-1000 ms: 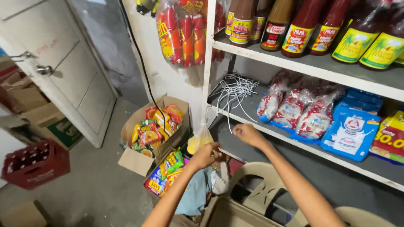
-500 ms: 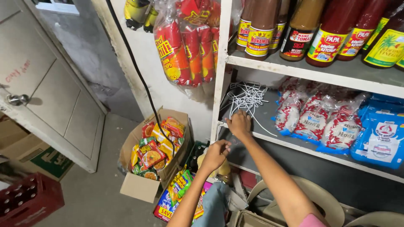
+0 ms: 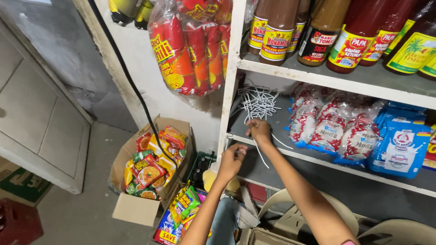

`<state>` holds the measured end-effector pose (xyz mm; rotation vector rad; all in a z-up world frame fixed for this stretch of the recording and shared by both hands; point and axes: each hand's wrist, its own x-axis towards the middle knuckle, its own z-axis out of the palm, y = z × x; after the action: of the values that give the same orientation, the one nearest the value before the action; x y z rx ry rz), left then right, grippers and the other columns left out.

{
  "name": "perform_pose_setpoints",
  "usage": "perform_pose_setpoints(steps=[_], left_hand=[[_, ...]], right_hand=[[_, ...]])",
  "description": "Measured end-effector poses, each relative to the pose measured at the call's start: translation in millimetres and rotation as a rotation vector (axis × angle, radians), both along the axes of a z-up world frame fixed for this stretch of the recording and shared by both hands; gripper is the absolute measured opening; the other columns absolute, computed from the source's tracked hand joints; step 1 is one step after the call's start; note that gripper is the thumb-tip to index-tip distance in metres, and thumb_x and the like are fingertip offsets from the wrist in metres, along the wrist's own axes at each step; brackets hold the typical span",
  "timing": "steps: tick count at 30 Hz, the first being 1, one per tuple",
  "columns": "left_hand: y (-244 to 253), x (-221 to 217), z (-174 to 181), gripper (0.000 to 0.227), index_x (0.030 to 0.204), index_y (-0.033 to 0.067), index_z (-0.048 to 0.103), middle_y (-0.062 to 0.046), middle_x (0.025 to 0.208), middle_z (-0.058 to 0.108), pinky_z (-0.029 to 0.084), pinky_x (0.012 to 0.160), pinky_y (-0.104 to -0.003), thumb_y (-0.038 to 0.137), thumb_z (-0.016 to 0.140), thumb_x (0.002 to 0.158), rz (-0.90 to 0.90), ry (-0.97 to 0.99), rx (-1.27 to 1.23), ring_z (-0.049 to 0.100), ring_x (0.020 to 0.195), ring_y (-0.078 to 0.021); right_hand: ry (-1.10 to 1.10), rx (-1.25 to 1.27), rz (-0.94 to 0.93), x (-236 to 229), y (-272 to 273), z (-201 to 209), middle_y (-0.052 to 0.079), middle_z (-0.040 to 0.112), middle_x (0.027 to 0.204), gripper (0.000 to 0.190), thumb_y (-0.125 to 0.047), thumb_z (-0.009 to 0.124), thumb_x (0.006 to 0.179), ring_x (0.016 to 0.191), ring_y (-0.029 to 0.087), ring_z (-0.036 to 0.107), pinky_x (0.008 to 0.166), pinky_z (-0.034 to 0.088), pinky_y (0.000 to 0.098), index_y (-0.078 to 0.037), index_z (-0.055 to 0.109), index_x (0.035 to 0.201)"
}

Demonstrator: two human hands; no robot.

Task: Hanging snack and coffee sachets onto plastic display strips in a small store.

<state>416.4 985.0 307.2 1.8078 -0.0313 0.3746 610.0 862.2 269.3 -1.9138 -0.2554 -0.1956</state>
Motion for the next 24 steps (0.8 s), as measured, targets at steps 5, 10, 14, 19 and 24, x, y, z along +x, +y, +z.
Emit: perform_pose_setpoints(steps=[5, 10, 14, 19, 24], left_hand=[[-8, 24, -25, 0.02, 0.109, 0.0042, 0.074, -0.007, 0.094, 0.076, 0.055, 0.072, -0.029, 0.004, 0.065, 0.091, 0.013, -0.114, -0.071, 0.072, 0.082, -0.0154], [-11, 38, -5, 0.02, 0.108, 0.0015, 0.073, -0.008, 0.088, 0.075, 0.054, 0.067, -0.03, 0.012, 0.063, 0.094, 0.165, -0.063, -0.03, 0.07, 0.073, -0.0177], [-16, 69, -24, 0.035, 0.105, -0.0019, 0.072, -0.011, 0.077, 0.074, 0.054, 0.062, -0.03, 0.027, 0.054, 0.104, 0.15, -0.037, -0.211, 0.069, 0.066, -0.0164], [-17, 79, 6, 0.062, 0.101, -0.0008, 0.07, -0.009, 0.072, 0.07, 0.057, 0.051, -0.03, 0.053, 0.039, 0.104, 0.128, 0.213, -0.789, 0.068, 0.056, -0.0172], [-14, 96, -5, 0.042, 0.098, -0.0032, 0.07, -0.009, 0.071, 0.07, 0.046, 0.044, -0.029, 0.033, 0.051, 0.105, 0.055, 0.221, -0.66, 0.063, 0.051, -0.0163]], right_hand=[[0.197, 0.308, 0.29, 7, -33, -27, 0.013, 0.076, 0.095, 0.015, -0.007, 0.062, 0.1, 0.08, 0.019, 0.077, 0.071, 0.057, 0.0274, 0.004, 0.072, 0.103], [0.551, 0.384, 0.246, -42, -55, 35, 0.004, 0.077, 0.094, 0.015, -0.013, 0.053, 0.101, 0.06, 0.007, 0.057, 0.051, 0.036, 0.0222, -0.005, 0.065, 0.106], [0.446, 0.484, 0.292, -42, -72, 9, 0.001, 0.057, 0.069, 0.014, -0.017, 0.055, 0.103, 0.048, 0.006, 0.036, 0.044, 0.028, 0.0236, -0.006, 0.065, 0.102], [0.162, 0.298, 0.189, -67, -71, 5, -0.005, 0.047, 0.064, 0.016, -0.016, 0.058, 0.103, 0.056, 0.005, 0.037, 0.05, 0.027, 0.0241, -0.003, 0.067, 0.1], [-0.038, 0.135, 0.2, -74, -78, -16, -0.004, 0.049, 0.066, 0.02, -0.018, 0.06, 0.105, 0.059, 0.005, 0.042, 0.054, 0.033, 0.0247, -0.002, 0.069, 0.096]])
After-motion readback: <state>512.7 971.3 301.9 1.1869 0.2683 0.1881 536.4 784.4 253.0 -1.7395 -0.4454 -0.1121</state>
